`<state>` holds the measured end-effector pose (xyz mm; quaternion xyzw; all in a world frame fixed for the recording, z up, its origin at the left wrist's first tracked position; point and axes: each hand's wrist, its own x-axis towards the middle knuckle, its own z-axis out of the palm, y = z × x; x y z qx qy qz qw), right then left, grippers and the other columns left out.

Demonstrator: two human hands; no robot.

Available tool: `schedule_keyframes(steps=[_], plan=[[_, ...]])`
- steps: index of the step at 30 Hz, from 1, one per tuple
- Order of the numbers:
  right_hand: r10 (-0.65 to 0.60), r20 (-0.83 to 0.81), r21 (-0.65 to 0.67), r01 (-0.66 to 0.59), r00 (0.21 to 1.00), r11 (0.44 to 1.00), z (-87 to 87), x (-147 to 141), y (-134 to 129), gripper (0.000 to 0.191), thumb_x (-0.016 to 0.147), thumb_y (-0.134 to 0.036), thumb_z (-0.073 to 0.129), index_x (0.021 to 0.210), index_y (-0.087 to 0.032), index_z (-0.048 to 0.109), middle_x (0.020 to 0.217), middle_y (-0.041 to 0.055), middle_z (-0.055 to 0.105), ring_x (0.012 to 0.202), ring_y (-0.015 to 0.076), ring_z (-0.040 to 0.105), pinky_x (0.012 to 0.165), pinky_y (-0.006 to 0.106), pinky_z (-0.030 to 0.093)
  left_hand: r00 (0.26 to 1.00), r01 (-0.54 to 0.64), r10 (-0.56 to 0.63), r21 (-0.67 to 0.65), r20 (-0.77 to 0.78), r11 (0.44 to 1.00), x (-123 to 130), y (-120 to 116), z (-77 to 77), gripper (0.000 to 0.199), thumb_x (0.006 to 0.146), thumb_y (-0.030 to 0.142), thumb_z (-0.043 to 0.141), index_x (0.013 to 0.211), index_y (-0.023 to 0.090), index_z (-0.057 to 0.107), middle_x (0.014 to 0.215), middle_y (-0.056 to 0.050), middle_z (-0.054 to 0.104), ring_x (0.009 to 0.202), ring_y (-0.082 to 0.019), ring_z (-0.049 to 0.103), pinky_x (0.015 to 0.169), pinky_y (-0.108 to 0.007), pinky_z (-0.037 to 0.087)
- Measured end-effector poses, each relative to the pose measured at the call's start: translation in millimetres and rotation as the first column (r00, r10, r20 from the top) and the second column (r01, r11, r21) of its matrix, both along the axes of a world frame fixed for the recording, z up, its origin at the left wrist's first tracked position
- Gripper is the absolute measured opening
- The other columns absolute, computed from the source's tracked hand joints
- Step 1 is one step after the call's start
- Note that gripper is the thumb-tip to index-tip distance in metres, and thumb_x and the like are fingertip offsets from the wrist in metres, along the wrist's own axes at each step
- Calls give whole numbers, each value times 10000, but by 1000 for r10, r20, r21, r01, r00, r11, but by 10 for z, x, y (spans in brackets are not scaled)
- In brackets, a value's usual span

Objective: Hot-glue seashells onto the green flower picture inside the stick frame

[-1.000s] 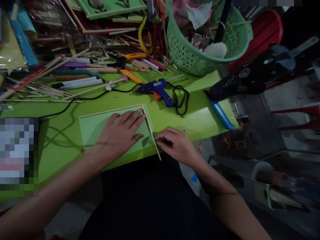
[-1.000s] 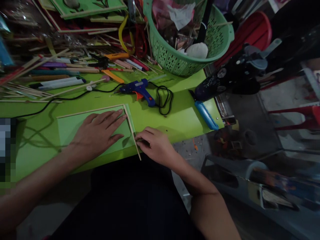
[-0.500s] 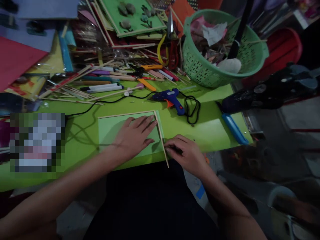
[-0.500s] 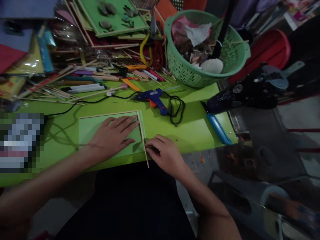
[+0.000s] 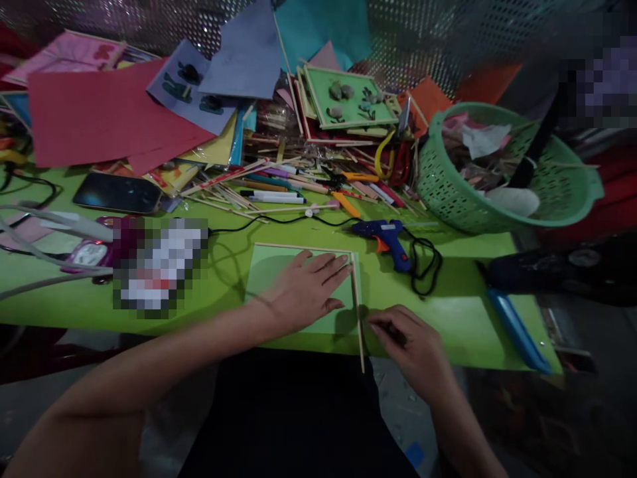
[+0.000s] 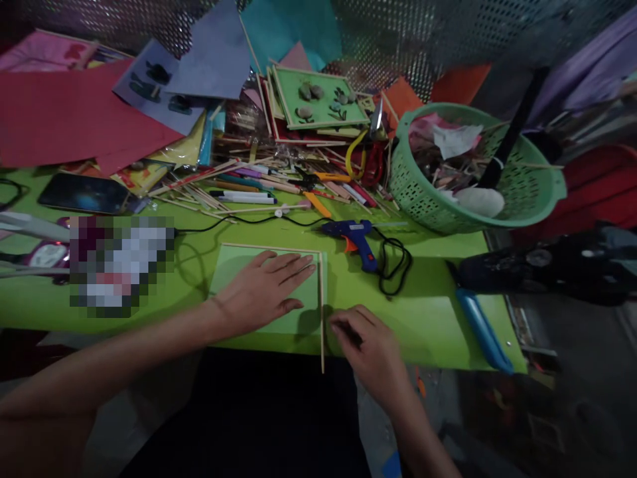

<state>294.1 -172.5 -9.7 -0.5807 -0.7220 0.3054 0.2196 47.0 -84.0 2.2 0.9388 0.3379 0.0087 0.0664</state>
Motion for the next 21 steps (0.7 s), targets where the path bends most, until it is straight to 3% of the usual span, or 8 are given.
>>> schedule_keyframes(steps=[6,13,17,21], plan=[[-37,19,96,35,999,995,43,44,116,99,971,-244,605,958,-238,703,874,37,681,751,172,640,665,294,511,969,-213,191,138,155,967,-262,258,192,418,1065,323,391,1419,179,560,1461,-72,616,1342,-247,532,1100,-457,367],[-71,9,172,69,997,983,16,43,232,96,961,-245,616,932,-236,707,854,31,688,715,167,612,641,285,496,860,-510,488,217,151,832,-626,853,185,365,1019,200,358,1110,179,711,1111,-120,749,1114,-328,622,938,-492,420],[-71,-7,167,71,997,983,16,55,236,102,965,-256,616,951,-230,714,872,38,692,738,168,622,651,281,498,847,-530,523,239,97,813,-720,1070,92,324,988,184,399,1051,188,717,1031,-130,738,1071,-336,612,916,-502,417],[-72,-16,169,74,997,983,6,89,227,104,970,-253,614,948,-225,712,857,30,679,709,149,603,640,264,488,850,-521,523,257,66,814,-752,1131,33,279,977,196,437,1024,217,711,1045,-119,716,1091,-314,592,918,-475,419]])
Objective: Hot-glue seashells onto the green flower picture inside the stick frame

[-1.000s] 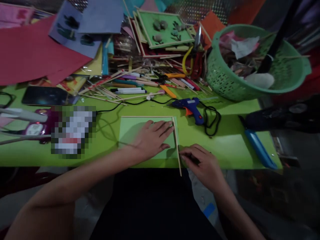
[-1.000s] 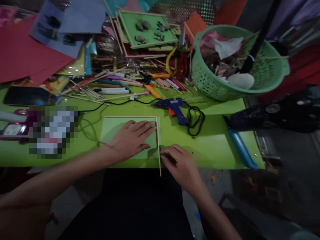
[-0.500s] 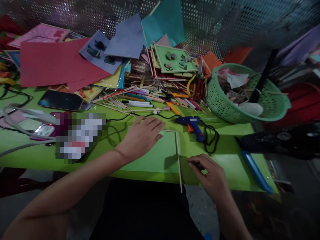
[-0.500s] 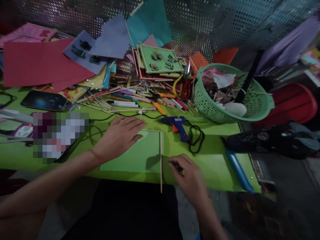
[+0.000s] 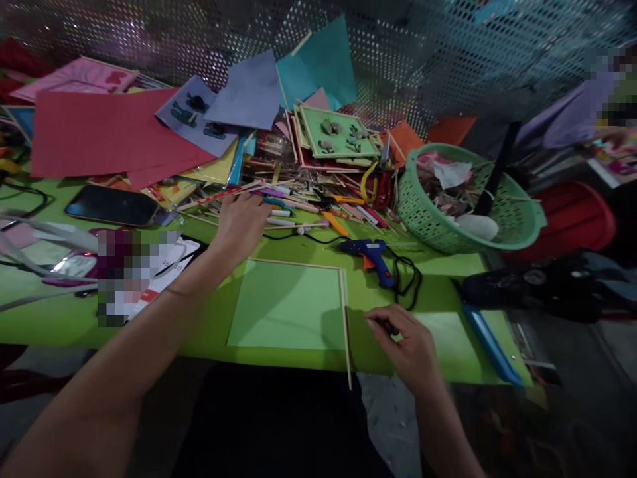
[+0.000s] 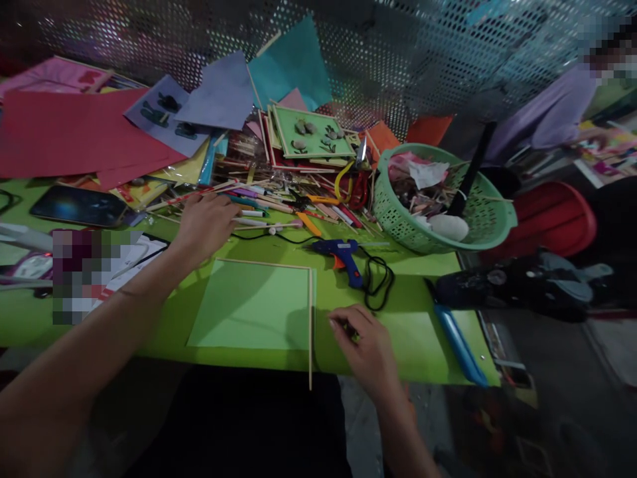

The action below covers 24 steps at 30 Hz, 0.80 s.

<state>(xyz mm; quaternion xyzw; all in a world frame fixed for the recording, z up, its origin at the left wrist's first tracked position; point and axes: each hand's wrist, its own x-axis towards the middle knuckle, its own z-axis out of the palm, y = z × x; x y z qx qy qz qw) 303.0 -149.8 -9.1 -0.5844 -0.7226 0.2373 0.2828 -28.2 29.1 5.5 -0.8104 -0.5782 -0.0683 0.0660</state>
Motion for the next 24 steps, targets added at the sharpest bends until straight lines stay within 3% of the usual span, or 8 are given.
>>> schedule_keyframes(steps=[7,16,21,24], plan=[[-5,-28,-6,4,1000,1000,-69,57,-22,98,970,-264,624,954,-223,712,881,26,681,730,142,609,649,246,485,997,-75,75,3,-15,997,9,61,35,294,982,169,407,1104,165,674,1162,-149,709,1141,-329,583,914,-469,420],[12,-38,9,-12,999,1000,-43,69,-54,102,975,-256,611,951,-220,705,876,23,683,746,144,616,672,256,482,991,-80,70,-86,-118,993,-71,252,54,255,883,95,479,946,186,709,1096,-146,742,1098,-357,627,886,-496,426],[-7,-66,36,9,998,999,19,94,-7,106,971,-263,613,957,-222,711,879,27,682,737,145,610,663,261,478,996,-72,72,14,-47,997,4,116,226,273,971,151,420,1138,187,633,1034,-143,742,986,-326,675,876,-477,438],[-41,-219,49,53,975,997,90,-2,120,170,950,-268,641,1109,-239,694,893,18,673,731,135,595,660,256,483,990,65,-85,173,110,983,248,-118,350,264,1027,245,410,1202,199,603,1084,-132,716,974,-291,667,847,-421,456]])
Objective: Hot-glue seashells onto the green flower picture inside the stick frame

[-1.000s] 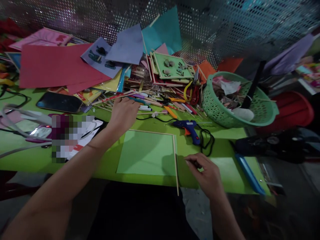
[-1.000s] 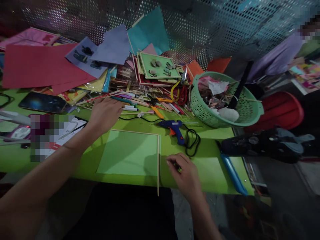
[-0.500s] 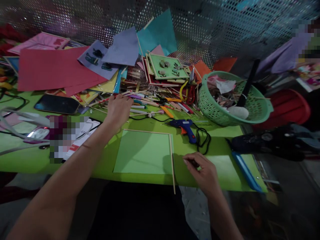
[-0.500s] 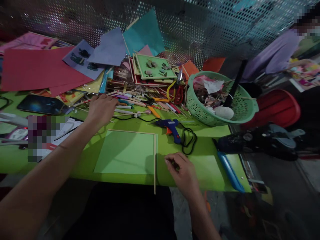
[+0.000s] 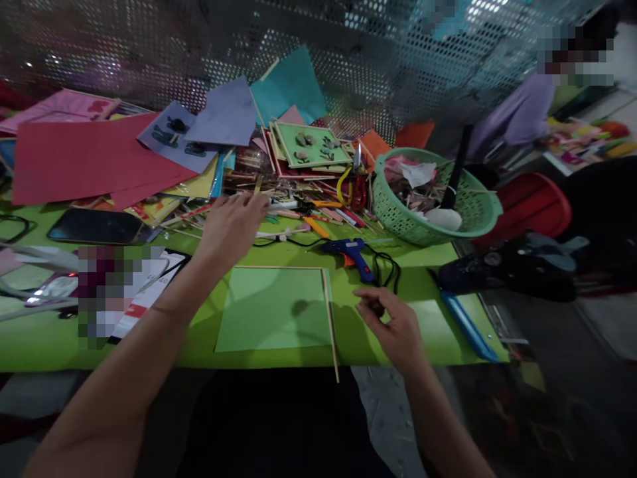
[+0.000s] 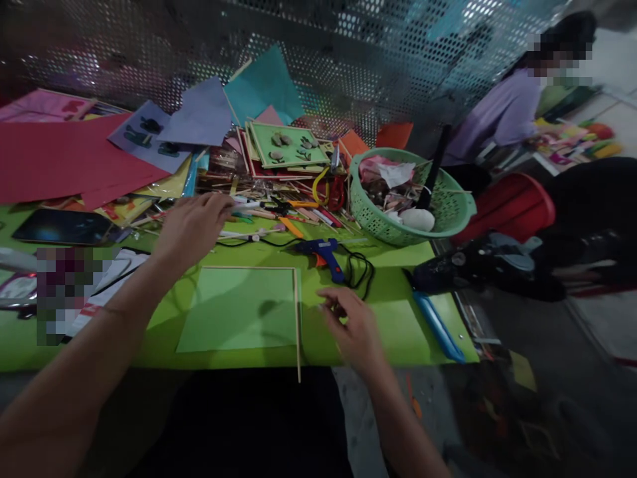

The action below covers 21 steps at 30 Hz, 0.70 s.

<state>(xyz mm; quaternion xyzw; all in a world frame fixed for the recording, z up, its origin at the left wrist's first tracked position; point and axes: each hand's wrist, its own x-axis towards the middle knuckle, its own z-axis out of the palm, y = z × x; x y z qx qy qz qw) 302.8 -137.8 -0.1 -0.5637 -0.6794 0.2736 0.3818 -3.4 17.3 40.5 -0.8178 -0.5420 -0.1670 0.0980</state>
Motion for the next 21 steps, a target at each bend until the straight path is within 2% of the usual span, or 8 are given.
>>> schedule_keyframes(steps=[3,5,7,9,12,16,21], plan=[[-2,-317,-63,-18,949,998,61,-211,179,456,909,-336,702,1344,-271,581,930,9,668,756,136,583,665,256,487,964,260,-261,19,55,965,345,-311,30,243,1040,241,416,1145,214,634,990,-90,696,877,-237,649,724,-340,454],[-5,-559,-104,-64,829,993,79,-375,290,472,885,-414,718,1319,-270,599,905,9,650,742,140,563,601,244,463,909,413,-412,2,62,911,550,-501,-3,231,1036,223,435,1151,223,636,965,-64,688,862,-224,639,728,-332,456],[-33,-713,-143,-99,700,985,81,-507,372,400,878,-478,708,1210,-258,671,838,2,627,675,126,521,547,234,422,861,506,-504,-21,76,862,683,-632,-54,227,1032,216,454,1174,222,631,962,-52,689,854,-219,638,729,-332,454],[-90,-788,-158,-59,609,986,76,-572,423,330,879,-518,693,1054,-242,732,764,-4,611,615,108,481,501,222,374,853,518,-513,-37,95,855,733,-691,-98,215,1036,258,472,1170,210,632,939,-49,698,819,-219,641,702,-337,443],[-143,-828,-137,51,543,989,75,-551,460,293,877,-516,702,876,-227,749,662,-15,596,564,91,469,473,206,344,889,454,-446,-73,99,888,696,-692,-126,256,1049,348,460,1072,177,648,898,-65,712,787,-231,651,663,-345,415],[-160,-820,-121,107,549,987,69,-505,453,301,872,-507,711,822,-212,741,625,-17,613,537,85,515,451,198,357,901,433,-432,-137,44,891,643,-679,-123,339,1059,383,421,924,163,641,809,-74,687,711,-232,624,610,-349,350],[-219,-801,-145,174,558,974,59,-538,447,345,868,-533,688,794,-197,718,621,-20,608,486,83,508,411,216,342,890,453,-450,-211,67,866,700,-740,-116,331,1056,362,418,909,164,639,773,-73,661,673,-225,595,585,-348,306]])
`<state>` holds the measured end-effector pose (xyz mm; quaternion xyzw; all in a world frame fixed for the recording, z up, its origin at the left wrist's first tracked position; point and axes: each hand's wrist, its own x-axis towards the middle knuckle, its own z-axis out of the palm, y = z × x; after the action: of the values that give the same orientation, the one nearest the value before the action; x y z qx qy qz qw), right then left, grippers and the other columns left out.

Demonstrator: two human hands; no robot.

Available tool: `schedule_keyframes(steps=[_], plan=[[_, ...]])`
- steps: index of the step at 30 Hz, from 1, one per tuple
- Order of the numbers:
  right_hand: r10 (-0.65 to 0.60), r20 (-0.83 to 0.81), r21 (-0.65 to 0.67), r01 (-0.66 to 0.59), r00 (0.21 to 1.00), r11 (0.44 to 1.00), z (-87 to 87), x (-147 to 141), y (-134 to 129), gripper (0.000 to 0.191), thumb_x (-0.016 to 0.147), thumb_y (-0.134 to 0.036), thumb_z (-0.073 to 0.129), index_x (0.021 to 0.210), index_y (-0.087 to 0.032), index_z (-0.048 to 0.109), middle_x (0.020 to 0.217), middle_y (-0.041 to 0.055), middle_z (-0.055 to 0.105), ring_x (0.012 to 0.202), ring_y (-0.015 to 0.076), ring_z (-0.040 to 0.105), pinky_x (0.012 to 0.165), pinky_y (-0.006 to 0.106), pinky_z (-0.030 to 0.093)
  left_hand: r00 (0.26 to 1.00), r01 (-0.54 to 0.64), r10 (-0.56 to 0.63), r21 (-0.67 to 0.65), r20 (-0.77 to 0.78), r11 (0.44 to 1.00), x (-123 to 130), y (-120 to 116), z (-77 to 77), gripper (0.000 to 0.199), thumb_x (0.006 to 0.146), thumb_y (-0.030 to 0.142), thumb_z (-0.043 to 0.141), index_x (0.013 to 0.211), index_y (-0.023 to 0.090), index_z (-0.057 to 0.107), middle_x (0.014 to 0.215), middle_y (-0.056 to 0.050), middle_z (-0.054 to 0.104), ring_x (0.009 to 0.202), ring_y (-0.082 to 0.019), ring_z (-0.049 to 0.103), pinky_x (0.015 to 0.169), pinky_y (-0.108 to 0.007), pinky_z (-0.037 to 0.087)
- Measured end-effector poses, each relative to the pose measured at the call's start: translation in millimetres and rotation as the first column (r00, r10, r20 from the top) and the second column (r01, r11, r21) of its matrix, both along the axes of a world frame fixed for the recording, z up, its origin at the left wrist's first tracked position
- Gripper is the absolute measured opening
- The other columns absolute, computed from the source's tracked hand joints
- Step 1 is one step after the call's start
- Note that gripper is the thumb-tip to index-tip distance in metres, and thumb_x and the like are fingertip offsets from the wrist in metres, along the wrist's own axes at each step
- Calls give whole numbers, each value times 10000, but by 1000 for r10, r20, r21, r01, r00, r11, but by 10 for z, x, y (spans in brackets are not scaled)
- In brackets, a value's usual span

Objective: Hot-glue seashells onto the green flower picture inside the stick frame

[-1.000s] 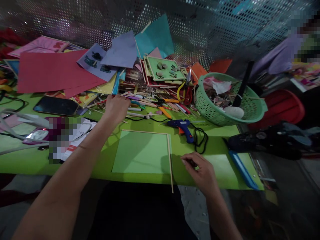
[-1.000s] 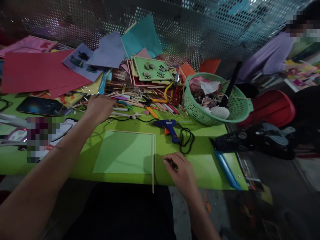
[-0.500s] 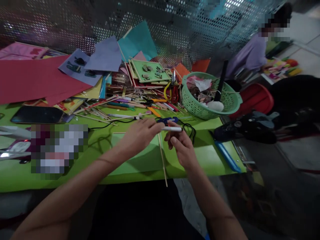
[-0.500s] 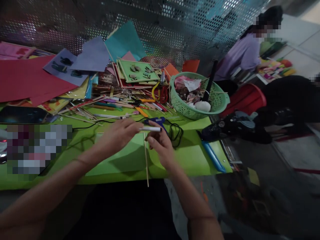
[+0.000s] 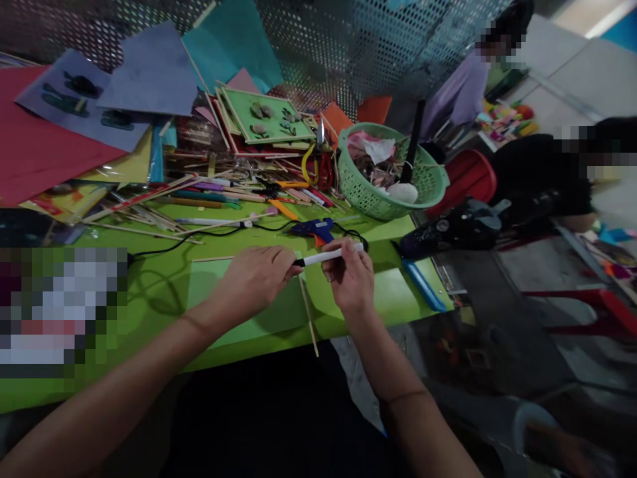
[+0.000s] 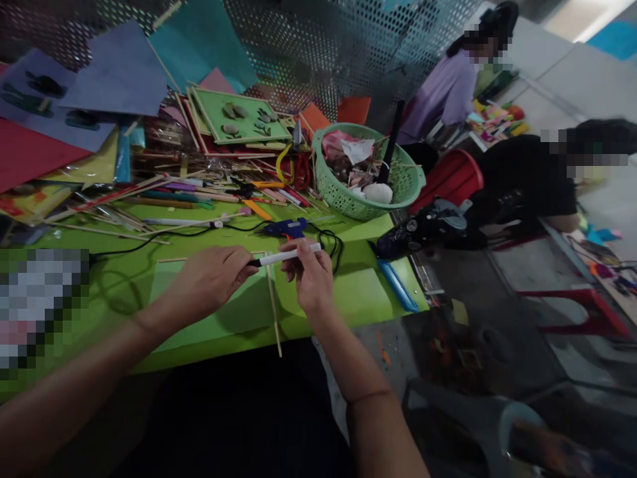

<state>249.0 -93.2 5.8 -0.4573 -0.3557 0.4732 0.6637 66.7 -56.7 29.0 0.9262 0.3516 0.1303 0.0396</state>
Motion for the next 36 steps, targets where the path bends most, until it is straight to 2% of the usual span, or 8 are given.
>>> schedule_keyframes(steps=[3,6,7,10,13,15,23,36], plan=[[-151,51,0,151,987,989,60,201,55,379,883,-575,642,765,-216,655,560,-45,520,445,83,437,410,235,311,997,-80,82,-59,17,995,-91,-24,-17,368,1057,385,381,890,177,634,746,-72,646,667,-234,594,583,-349,320],[-365,110,116,353,924,928,117,524,103,409,890,-624,598,726,-252,559,524,-68,390,417,87,348,427,262,309,964,-258,263,-92,36,962,-286,-20,-104,432,1064,410,305,909,177,634,749,-82,659,652,-253,599,574,-360,357],[-351,164,108,337,922,935,114,601,106,373,901,-605,599,762,-259,570,557,-52,423,450,103,390,449,275,340,967,-245,250,-100,43,964,-342,-18,-146,448,1066,408,285,924,172,638,772,-92,675,675,-260,615,588,-366,386],[-223,246,40,220,943,975,27,637,77,297,898,-542,639,836,-251,626,668,-10,574,556,136,538,475,276,413,992,-39,54,-130,116,991,-409,-20,-271,437,1071,406,288,979,175,647,936,-112,735,850,-269,670,747,-394,496],[-60,235,-37,71,970,997,-106,492,36,233,859,-465,702,891,-234,698,747,4,671,632,137,620,546,270,504,983,123,-98,-155,156,980,-357,-29,-356,354,1066,384,349,1037,195,646,1251,-108,719,1100,-264,660,952,-430,500],[15,211,-73,0,977,997,-171,411,21,209,841,-426,727,903,-227,732,770,5,698,640,129,633,574,265,537,980,174,-150,-196,128,965,-310,-33,-391,319,1062,366,378,1038,203,652,1379,-99,666,1206,-266,630,1001,-449,487],[140,182,-105,-122,973,987,-271,403,-8,173,882,-406,719,925,-240,749,801,-5,694,706,118,655,643,252,571,969,245,-243,-270,42,931,-197,-18,-468,266,1049,347,443,1044,231,682,1448,-54,630,1343,-279,563,1034,-483,451],[163,266,-134,-131,950,982,-282,402,-26,273,890,-526,695,944,-260,722,798,-14,675,688,115,631,656,264,562,957,252,-277,-219,-90,943,-122,-77,-487,218,1037,285,485,1015,230,694,1466,-17,616,1363,-328,539,1056,-537,401]])
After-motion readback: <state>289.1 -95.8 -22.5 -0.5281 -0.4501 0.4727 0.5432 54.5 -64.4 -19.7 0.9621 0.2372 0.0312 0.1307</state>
